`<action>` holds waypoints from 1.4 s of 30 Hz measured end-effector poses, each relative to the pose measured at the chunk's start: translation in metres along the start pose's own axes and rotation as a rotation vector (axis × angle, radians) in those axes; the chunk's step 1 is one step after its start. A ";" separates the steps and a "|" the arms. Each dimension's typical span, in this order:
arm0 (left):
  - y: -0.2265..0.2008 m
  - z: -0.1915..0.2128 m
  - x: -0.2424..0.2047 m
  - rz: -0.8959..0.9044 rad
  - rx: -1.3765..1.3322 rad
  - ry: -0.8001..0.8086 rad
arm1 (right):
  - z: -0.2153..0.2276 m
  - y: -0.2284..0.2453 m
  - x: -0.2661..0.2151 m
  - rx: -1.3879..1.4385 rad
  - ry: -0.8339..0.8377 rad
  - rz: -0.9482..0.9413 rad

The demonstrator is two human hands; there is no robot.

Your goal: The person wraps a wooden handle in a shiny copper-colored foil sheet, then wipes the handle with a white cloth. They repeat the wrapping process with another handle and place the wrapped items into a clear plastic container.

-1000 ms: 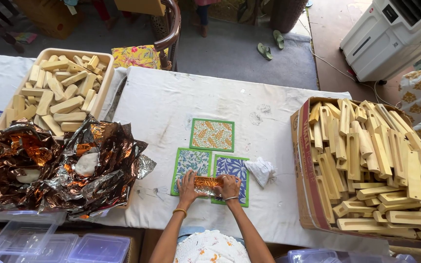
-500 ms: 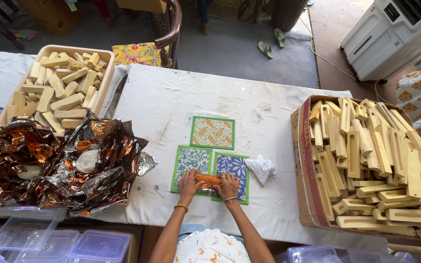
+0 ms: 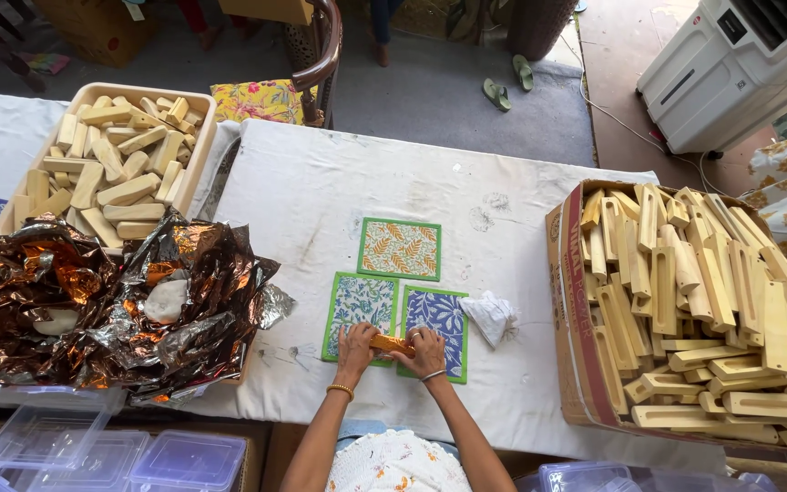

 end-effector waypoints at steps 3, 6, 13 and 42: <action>-0.003 0.001 0.000 0.011 0.004 0.009 | 0.000 -0.005 -0.003 0.048 -0.063 0.120; 0.001 -0.004 -0.003 0.023 0.016 -0.002 | -0.015 -0.016 -0.011 0.060 -0.082 0.211; -0.003 0.020 0.002 0.115 -0.217 0.141 | -0.008 -0.002 -0.013 -0.027 -0.095 0.240; 0.013 0.000 -0.004 0.028 -0.080 0.201 | -0.035 -0.015 -0.027 0.074 -0.025 0.390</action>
Point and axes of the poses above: each hand's wrist, its own x-axis towards the middle knuckle, its own z-axis out of the back of the hand, y = z × x, the point moved 4 cm from there along x, towards the middle knuckle, and after that the axes turned 3 degrees about z, right-handed, at the moved point
